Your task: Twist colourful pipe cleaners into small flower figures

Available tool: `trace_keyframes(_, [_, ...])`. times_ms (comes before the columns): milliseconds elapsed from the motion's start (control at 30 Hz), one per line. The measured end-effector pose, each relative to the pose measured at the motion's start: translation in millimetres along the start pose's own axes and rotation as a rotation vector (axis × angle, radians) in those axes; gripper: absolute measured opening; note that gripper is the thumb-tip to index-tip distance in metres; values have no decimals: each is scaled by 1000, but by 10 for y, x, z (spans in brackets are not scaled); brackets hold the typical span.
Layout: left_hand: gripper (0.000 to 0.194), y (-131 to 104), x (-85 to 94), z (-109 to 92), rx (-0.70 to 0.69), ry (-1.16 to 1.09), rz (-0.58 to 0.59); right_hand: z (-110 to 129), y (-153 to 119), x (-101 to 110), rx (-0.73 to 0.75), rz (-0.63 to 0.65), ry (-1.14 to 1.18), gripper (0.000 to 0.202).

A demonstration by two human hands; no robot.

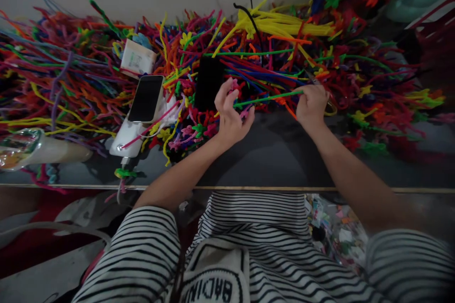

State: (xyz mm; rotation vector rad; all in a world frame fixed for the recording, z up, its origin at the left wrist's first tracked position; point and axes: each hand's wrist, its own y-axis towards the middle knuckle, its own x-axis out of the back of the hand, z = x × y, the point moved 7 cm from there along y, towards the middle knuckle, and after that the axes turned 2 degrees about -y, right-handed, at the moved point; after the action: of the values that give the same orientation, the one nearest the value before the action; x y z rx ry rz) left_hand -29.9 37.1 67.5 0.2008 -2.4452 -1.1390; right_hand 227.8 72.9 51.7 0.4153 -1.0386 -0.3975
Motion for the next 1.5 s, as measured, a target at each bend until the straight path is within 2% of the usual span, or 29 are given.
trace_keyframes(67, [60,45,13,67,42,38,-7,35,-5,25,14,-22,18,33])
trace_keyframes(167, [64,84,-25,118,43,80,47,38,5,84,9,-84,62,33])
trace_keyframes(267, [59,77,-79,130,24,110,129,14,32,122,28,-136,96,32])
trace_keyframes(333, [52,51,-122,146,20,141,196,-2,52,114,58,-126,104,34])
trace_keyframes(433, [45,-2,-164,231,88,216,269,-10,50,97,70,-71,58,38])
trace_keyframes(500, [40,-33,-169,287,171,230,282,73,2,100,111,-33,29,41])
trace_keyframes(600, [31,-64,-183,242,240,128,274,394,-161,35,299,97,72,59])
trace_keyframes(633, [29,-72,-196,196,250,71,272,522,-235,-9,375,155,110,60])
trace_keyframes(700, [30,-93,-233,104,284,-53,275,731,-374,-104,488,257,200,50])
trace_keyframes(800, [33,-131,-308,39,371,-237,288,860,-485,-192,565,322,321,32])
trace_keyframes(900, [34,-157,-369,93,465,-373,282,785,-462,-180,530,320,347,26])
trace_keyframes(1067, [34,-174,-441,248,561,-485,285,632,-342,-58,422,245,402,24])
trace_keyframes(1400, [28,-126,-528,288,576,-672,345,379,-203,-79,166,93,398,25])
trace_keyframes(1500, [33,-173,-583,280,609,-744,425,355,-214,-66,146,63,396,26])
